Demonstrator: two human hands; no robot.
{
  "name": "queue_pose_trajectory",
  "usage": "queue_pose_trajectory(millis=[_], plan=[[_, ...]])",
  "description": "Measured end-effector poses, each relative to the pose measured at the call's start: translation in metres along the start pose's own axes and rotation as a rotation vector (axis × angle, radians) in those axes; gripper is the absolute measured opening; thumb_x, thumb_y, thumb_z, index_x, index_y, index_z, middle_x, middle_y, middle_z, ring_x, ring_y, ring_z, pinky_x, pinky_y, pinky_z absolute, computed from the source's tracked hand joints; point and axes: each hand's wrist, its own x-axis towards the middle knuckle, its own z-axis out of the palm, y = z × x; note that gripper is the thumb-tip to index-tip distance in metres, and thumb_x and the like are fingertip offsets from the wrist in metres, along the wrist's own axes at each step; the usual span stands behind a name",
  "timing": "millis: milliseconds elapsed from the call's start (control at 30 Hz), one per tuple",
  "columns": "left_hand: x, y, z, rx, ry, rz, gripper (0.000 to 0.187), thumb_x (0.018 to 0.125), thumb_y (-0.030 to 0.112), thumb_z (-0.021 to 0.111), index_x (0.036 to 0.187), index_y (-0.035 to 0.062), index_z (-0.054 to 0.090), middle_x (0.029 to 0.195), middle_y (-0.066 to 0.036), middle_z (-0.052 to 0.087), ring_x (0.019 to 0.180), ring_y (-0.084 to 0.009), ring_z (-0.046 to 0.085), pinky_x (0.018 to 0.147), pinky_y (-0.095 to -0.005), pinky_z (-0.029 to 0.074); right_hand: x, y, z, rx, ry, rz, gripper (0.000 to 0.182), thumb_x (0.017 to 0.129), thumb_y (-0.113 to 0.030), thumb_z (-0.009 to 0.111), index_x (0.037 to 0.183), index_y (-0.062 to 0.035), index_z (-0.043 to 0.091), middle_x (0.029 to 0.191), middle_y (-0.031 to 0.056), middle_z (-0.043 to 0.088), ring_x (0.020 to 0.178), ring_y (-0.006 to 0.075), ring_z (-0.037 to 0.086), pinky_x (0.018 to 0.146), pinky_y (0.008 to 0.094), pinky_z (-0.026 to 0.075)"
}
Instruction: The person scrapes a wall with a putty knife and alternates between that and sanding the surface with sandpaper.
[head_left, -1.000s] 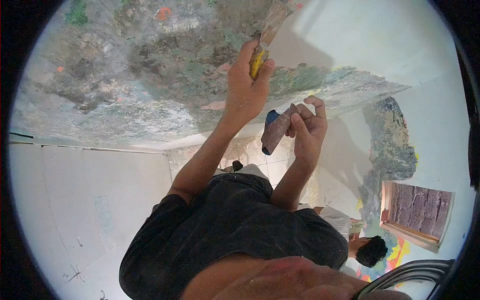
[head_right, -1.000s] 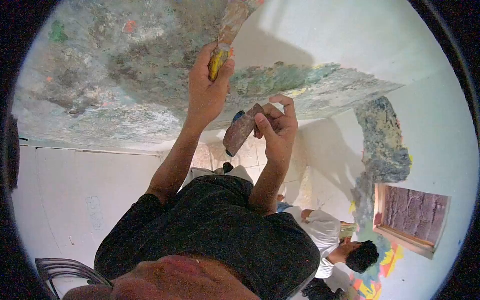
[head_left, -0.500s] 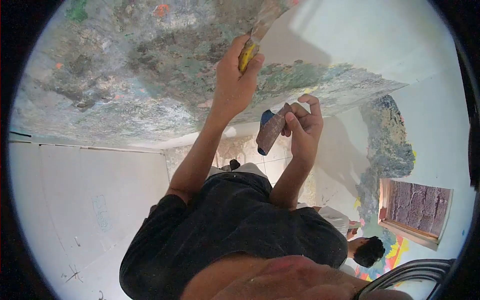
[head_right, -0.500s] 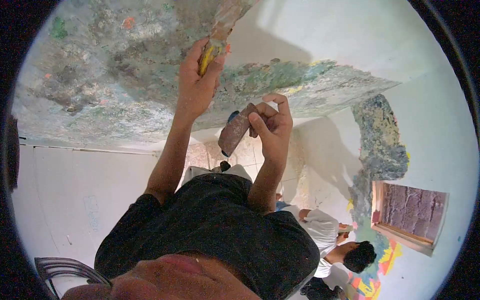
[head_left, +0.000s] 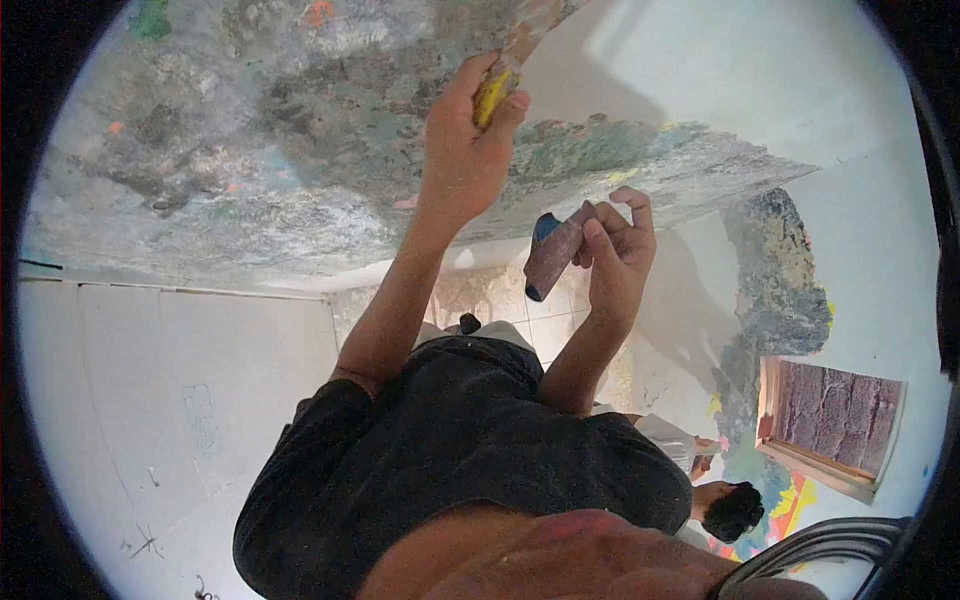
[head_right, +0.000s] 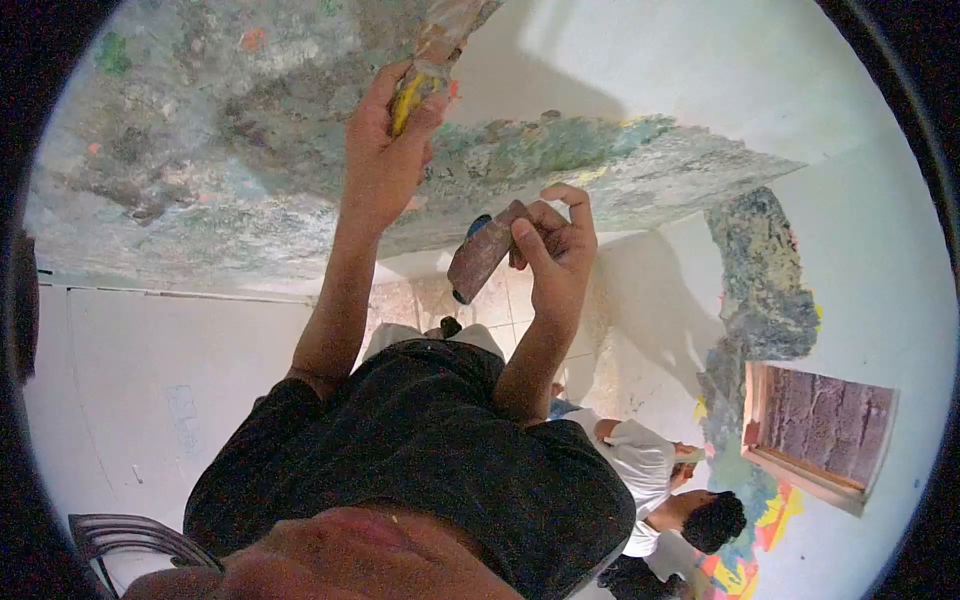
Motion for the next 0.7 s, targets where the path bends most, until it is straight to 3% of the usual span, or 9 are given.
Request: queue_pose_trajectory(millis=[100,300,400,500,700], plan=[[0.011,0.010,0.004,0.129,-0.016,0.069,0.032,0.095,0.017,0.062,0.124,0.0062,0.055,0.079,-0.001,0.061,0.053,-0.0034,0.048,0.043,-0.0221,0.040,-0.002,0.000,0.003,-0.010,-0.003,-0.001,0.037,0.086,-0.001,0.070,0.114,-0.0062,0.047,0.076,0.0050,0.062,0.056,0.0072,0.049,0.048,0.0220,0.039],[0.008,0.006,-0.006,-0.009,-0.037,0.060,0.034,0.095,0.019,0.063,0.124,0.0047,0.055,0.080,-0.002,0.061,0.057,-0.0060,0.050,0.047,-0.0222,0.041,0.003,-0.001,0.012,-0.029,-0.050,-0.023,0.036,0.087,0.000,0.069,0.114,-0.0068,0.047,0.077,0.0043,0.062,0.056,0.0069,0.049,0.048,0.0220,0.039],[0.012,0.015,0.003,0.149,-0.027,0.158,0.037,0.094,0.020,0.063,0.125,0.0034,0.055,0.078,-0.001,0.060,0.056,-0.0057,0.049,0.047,-0.0215,0.040,0.003,0.002,0.013,-0.029,-0.042,0.003,0.037,0.086,-0.002,0.070,0.114,-0.0078,0.047,0.077,0.0040,0.062,0.056,0.0071,0.048,0.048,0.0218,0.038],[0.003,0.015,-0.011,0.081,0.002,0.036,0.028,0.090,0.013,0.063,0.114,0.0004,0.055,0.083,-0.016,0.062,0.074,-0.0222,0.059,0.070,-0.0351,0.048,-0.002,-0.002,0.016,-0.021,-0.034,0.009,0.037,0.086,-0.002,0.070,0.114,-0.0075,0.048,0.076,0.0034,0.061,0.056,0.0068,0.049,0.048,0.0216,0.039],[0.018,0.019,0.001,0.089,-0.030,0.105,0.029,0.090,0.014,0.064,0.114,0.0007,0.054,0.083,-0.014,0.062,0.072,-0.0216,0.057,0.069,-0.0351,0.047,0.002,0.006,0.011,-0.023,-0.050,0.009,0.039,0.085,-0.005,0.072,0.114,-0.0079,0.048,0.079,0.0042,0.063,0.057,0.0068,0.051,0.048,0.0212,0.039]])
